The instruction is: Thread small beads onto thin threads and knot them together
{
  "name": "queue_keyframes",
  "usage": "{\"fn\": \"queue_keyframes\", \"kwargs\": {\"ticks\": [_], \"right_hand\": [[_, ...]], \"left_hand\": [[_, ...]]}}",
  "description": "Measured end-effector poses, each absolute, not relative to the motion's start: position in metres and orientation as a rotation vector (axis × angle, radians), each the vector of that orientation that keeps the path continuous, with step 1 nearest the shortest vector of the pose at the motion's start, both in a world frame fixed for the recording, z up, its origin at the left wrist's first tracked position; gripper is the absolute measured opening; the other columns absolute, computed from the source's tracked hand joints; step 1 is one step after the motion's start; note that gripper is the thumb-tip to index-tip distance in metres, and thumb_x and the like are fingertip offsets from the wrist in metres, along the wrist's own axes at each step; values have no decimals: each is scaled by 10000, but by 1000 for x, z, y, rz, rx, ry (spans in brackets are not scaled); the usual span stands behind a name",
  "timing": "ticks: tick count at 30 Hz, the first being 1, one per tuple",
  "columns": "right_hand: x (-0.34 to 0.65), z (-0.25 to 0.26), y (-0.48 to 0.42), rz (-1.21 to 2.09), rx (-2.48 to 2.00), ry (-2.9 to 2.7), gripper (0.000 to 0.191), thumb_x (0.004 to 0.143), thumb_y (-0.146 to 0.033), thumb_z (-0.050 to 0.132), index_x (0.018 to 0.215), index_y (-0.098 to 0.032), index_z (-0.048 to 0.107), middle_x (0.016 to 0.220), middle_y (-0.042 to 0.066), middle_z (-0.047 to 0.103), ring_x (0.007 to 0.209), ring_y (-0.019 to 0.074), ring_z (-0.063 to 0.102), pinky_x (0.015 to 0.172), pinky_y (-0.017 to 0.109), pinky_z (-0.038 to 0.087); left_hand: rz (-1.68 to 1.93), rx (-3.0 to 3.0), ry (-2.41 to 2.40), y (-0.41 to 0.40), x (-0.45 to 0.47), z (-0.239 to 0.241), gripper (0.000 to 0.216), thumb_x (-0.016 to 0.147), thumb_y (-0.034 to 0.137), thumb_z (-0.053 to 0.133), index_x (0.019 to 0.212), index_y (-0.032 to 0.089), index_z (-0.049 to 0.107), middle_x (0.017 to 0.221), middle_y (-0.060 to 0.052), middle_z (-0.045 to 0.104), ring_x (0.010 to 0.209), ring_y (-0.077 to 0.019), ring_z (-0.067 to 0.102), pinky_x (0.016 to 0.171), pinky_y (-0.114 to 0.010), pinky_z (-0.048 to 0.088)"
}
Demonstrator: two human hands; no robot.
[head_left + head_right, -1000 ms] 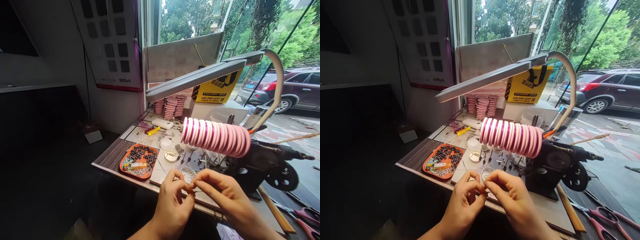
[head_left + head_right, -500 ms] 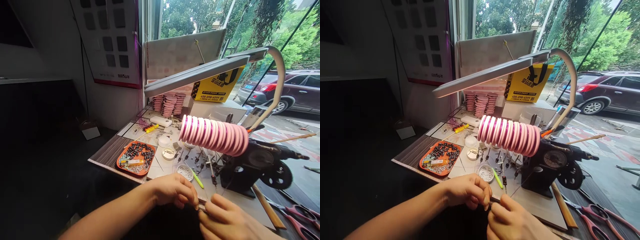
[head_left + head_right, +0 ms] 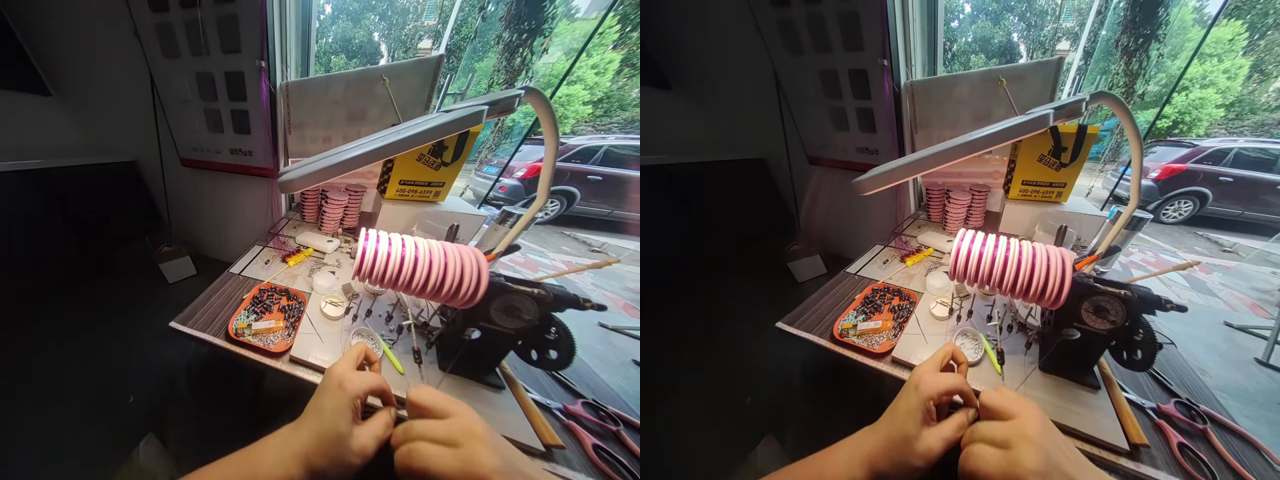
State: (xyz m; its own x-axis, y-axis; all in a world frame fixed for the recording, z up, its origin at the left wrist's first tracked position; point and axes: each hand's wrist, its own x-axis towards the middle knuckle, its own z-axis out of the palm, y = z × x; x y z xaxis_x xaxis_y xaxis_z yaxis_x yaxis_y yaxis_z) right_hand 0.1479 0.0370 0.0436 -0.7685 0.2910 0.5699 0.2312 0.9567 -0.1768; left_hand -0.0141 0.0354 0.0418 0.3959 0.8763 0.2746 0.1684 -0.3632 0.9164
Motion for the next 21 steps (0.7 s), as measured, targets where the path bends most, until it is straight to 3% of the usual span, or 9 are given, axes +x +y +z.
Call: {"fn": "queue_keyframes", "kwargs": {"ticks": [5, 7, 15, 21], "right_hand": [[146, 70, 41, 992, -890, -2058, 241, 890, -331, 492, 733, -179, 595, 643, -11, 575, 598, 121, 512, 550, 208, 383], [141, 80, 44, 1240, -1003, -1858, 229, 843, -345, 533, 721, -162, 600, 661, -4, 582, 630, 135, 524, 582, 218, 401], [131, 85, 53, 1276, -1057, -1682, 264, 785, -388, 551, 691, -143, 572, 618, -19, 502, 522, 94, 378, 485, 204, 311], [131, 85, 55, 1372, -1102, -1653, 260, 776, -386, 561, 692, -140, 548, 541, -63, 380, 445, 60, 220, 402, 198, 150]], "left_hand": [[1098, 1487, 932, 34, -12, 37, 146, 707, 171, 586, 571, 150, 540, 767, -12, 390, 666, -128, 390, 526, -234, 298], [1134, 1412, 944, 35, -10, 37, 169, 723, 226, 589, 584, 151, 530, 762, -7, 384, 648, -121, 382, 539, -238, 310], [1279, 1498, 1083, 31, -9, 33, 144, 740, 162, 546, 599, 154, 516, 744, -6, 401, 592, -99, 409, 500, -209, 349], [1641, 2412, 1140, 32, -13, 21, 161, 746, 12, 468, 730, 131, 575, 770, -48, 465, 546, -96, 457, 477, -206, 400]]}}
